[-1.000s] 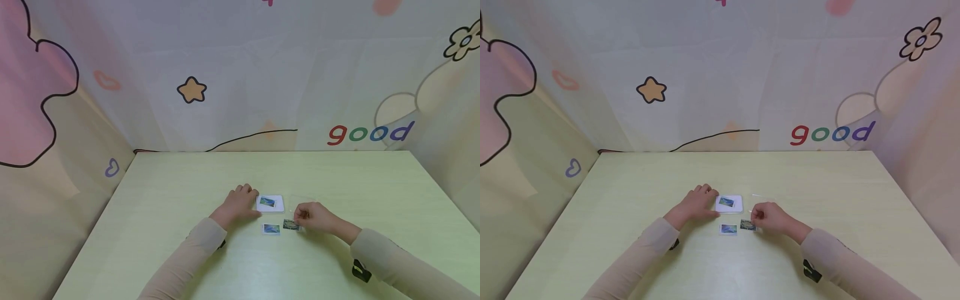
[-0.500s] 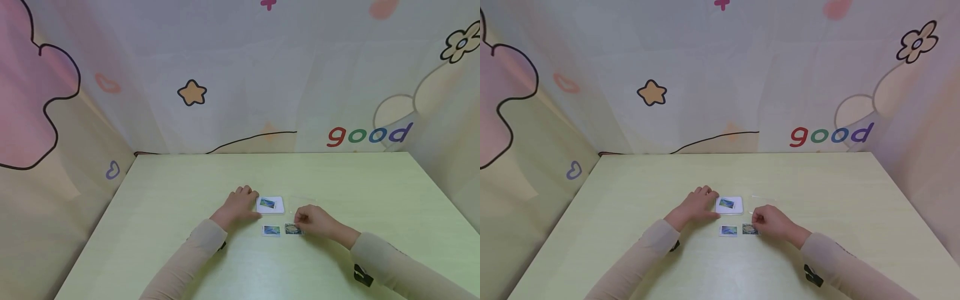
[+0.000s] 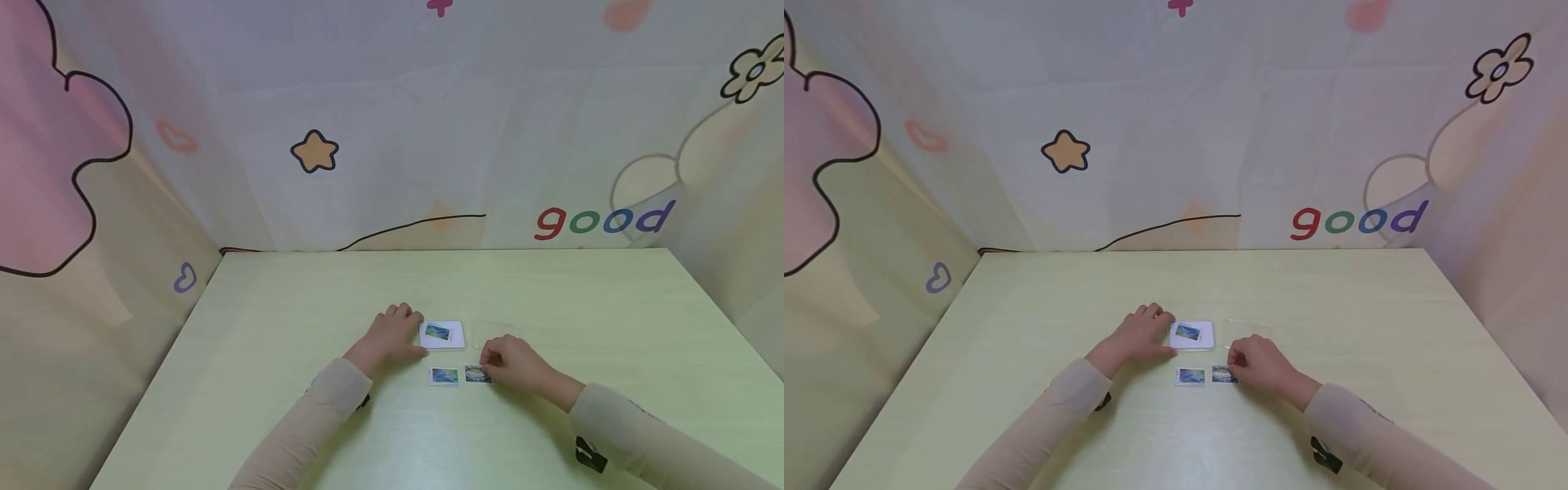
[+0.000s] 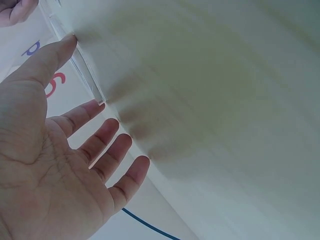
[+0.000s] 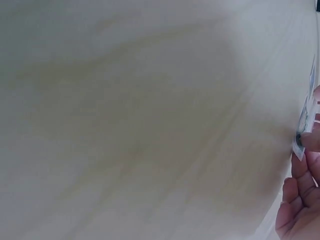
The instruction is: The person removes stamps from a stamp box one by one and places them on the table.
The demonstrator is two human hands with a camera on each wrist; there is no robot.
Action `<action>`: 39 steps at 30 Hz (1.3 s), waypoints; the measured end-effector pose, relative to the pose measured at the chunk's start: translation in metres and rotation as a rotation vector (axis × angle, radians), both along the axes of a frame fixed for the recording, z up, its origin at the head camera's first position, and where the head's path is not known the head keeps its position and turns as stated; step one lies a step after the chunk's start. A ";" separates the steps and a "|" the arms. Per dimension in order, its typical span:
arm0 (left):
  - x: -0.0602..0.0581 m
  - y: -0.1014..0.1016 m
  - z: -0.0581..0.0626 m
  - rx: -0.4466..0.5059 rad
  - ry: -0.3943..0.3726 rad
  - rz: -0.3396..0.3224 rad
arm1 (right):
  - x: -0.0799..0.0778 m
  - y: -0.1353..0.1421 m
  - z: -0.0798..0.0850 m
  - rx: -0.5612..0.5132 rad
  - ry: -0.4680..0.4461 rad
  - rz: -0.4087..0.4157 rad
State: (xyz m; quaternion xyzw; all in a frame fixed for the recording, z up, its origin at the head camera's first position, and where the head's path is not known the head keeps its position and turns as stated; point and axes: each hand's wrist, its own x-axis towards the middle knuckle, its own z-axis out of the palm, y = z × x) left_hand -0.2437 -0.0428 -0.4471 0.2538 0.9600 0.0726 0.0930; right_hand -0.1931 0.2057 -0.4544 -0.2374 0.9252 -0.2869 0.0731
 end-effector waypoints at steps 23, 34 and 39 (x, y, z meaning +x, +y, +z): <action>-0.001 0.001 -0.002 -0.015 -0.002 0.003 | 0.004 -0.003 0.000 0.054 0.057 -0.001; 0.000 0.000 -0.001 0.003 0.000 -0.003 | 0.005 -0.006 0.005 0.088 0.037 -0.030; 0.001 0.001 0.000 0.001 -0.002 -0.004 | 0.005 -0.006 0.004 0.097 0.046 -0.020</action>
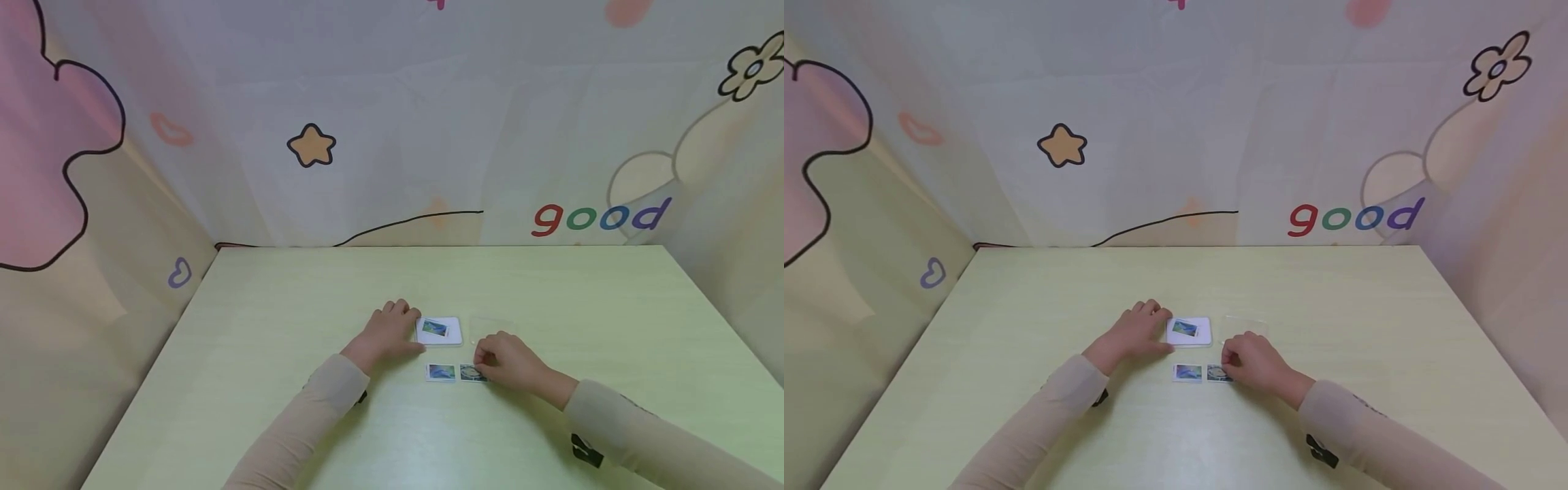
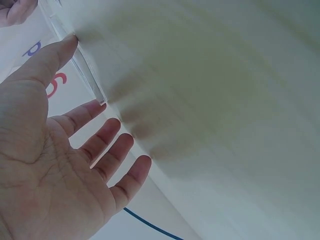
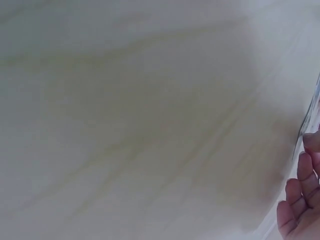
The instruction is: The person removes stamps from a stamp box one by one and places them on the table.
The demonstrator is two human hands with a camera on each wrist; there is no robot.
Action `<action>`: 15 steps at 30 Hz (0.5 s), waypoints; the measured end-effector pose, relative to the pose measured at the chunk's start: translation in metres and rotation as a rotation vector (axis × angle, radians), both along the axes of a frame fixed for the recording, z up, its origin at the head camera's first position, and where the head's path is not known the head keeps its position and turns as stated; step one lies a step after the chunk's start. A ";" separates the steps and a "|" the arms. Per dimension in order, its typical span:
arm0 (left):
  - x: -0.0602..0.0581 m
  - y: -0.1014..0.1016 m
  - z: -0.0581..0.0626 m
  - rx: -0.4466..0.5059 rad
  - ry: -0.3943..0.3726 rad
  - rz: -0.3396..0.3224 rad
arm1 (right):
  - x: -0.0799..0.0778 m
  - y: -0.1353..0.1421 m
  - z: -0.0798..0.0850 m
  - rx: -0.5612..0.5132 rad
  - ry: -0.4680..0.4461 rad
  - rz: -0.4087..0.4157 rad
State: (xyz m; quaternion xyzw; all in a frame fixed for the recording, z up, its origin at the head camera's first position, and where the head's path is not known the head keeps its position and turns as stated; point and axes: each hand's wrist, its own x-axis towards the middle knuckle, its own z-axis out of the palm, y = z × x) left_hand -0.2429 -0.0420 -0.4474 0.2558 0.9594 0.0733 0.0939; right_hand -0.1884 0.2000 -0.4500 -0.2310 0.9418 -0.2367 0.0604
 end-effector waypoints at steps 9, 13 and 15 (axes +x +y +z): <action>-0.001 0.002 0.002 0.010 -0.002 -0.006 | 0.000 0.002 -0.001 0.019 0.060 0.025; 0.000 0.001 0.002 0.025 -0.011 0.005 | -0.001 0.002 -0.001 0.004 0.090 0.026; 0.001 0.001 0.003 0.020 -0.012 0.010 | -0.001 0.002 0.001 -0.006 0.094 0.018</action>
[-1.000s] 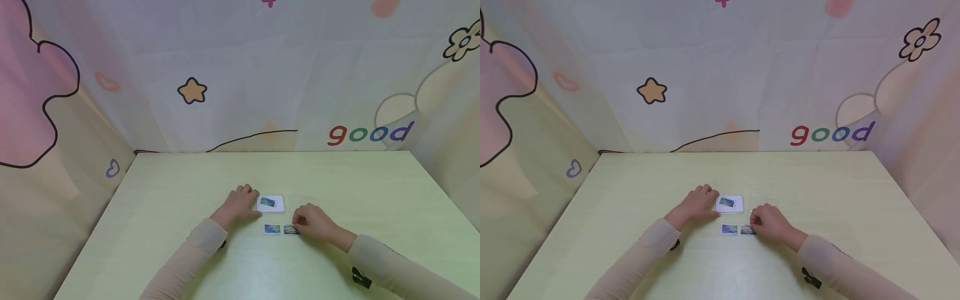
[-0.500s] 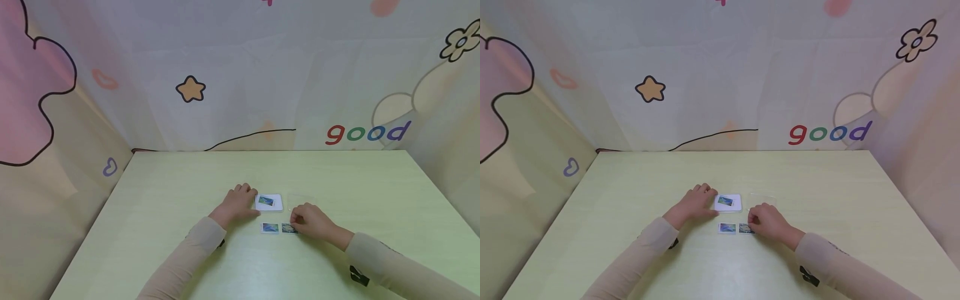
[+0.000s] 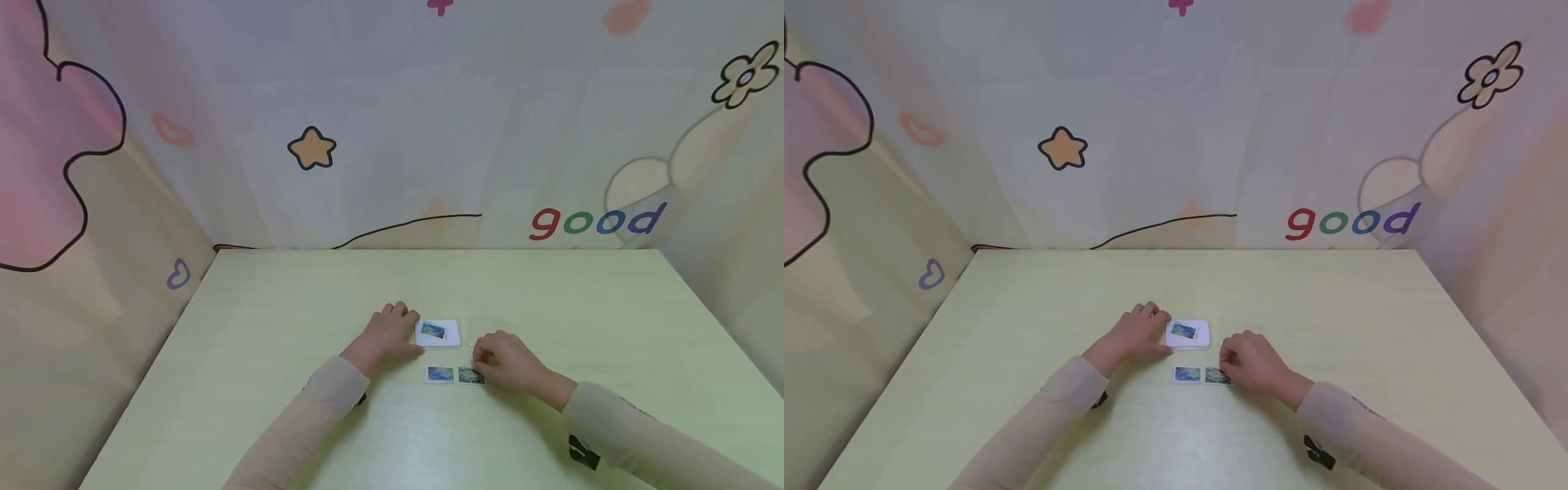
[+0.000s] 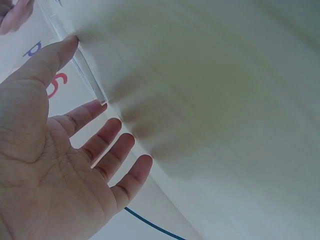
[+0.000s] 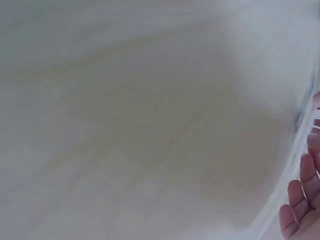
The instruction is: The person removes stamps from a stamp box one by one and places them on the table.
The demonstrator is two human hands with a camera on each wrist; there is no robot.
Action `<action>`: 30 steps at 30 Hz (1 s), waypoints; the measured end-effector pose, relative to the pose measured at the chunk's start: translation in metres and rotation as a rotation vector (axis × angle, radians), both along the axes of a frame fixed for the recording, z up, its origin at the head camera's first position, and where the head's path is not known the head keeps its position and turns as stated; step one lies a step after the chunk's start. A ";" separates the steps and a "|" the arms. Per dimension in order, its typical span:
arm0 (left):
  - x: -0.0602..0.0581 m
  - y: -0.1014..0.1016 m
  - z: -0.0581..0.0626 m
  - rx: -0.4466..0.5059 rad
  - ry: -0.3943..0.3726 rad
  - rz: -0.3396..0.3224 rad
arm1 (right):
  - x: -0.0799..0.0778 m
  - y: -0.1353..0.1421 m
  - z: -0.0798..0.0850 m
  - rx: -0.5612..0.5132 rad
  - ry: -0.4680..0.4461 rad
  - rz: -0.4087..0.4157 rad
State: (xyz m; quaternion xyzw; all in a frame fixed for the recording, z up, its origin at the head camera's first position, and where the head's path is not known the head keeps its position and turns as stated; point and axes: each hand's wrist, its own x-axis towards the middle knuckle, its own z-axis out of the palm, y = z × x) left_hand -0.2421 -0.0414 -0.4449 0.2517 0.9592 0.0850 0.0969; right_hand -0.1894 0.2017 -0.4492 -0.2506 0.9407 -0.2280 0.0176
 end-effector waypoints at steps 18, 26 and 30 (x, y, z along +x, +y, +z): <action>0.000 -0.003 0.001 -0.005 0.010 -0.001 | -0.009 -0.007 0.019 -0.041 -0.023 -0.008; 0.000 -0.002 -0.001 -0.012 0.021 -0.007 | -0.011 -0.012 0.014 -0.049 -0.001 -0.046; -0.001 -0.001 -0.004 -0.019 0.023 -0.006 | -0.011 -0.016 0.015 -0.050 0.017 -0.057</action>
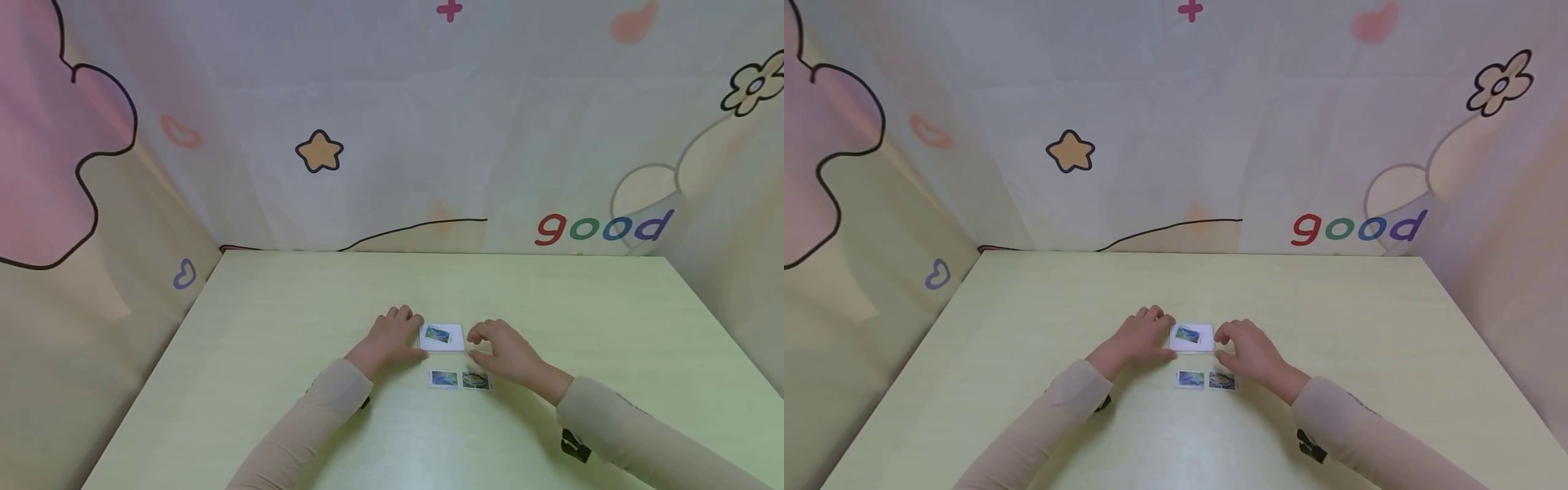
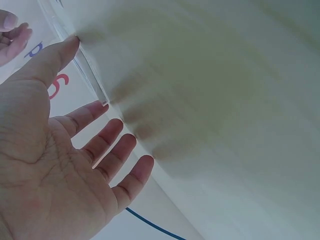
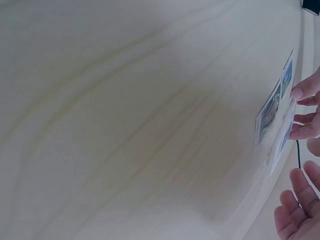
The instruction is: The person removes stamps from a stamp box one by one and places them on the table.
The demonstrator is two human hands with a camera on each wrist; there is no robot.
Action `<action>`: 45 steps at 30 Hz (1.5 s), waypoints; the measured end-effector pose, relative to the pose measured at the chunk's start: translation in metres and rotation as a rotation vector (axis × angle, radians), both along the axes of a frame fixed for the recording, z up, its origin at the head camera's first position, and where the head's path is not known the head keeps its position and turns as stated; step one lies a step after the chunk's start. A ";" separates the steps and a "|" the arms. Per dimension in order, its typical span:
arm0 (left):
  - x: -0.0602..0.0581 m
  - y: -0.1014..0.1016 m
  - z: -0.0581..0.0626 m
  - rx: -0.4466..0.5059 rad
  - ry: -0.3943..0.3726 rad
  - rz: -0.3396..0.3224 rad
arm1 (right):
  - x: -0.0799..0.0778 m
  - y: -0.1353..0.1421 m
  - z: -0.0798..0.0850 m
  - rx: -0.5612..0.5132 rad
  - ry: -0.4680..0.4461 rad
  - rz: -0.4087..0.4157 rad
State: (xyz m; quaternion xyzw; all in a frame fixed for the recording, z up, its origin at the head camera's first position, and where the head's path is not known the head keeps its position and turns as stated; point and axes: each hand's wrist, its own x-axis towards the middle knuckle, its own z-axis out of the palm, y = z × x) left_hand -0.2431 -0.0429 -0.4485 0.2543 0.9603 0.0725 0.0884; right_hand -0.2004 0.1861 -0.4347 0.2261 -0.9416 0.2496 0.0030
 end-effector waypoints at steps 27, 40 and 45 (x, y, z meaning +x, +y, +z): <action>0.001 0.001 0.000 -0.006 0.006 0.000 | -0.013 -0.022 -0.005 -0.016 0.065 -0.028; -0.001 0.000 -0.001 -0.021 0.022 -0.013 | -0.027 -0.023 -0.008 0.012 0.103 -0.004; 0.000 0.001 0.000 -0.023 0.022 -0.010 | -0.028 -0.027 -0.006 0.015 0.054 -0.020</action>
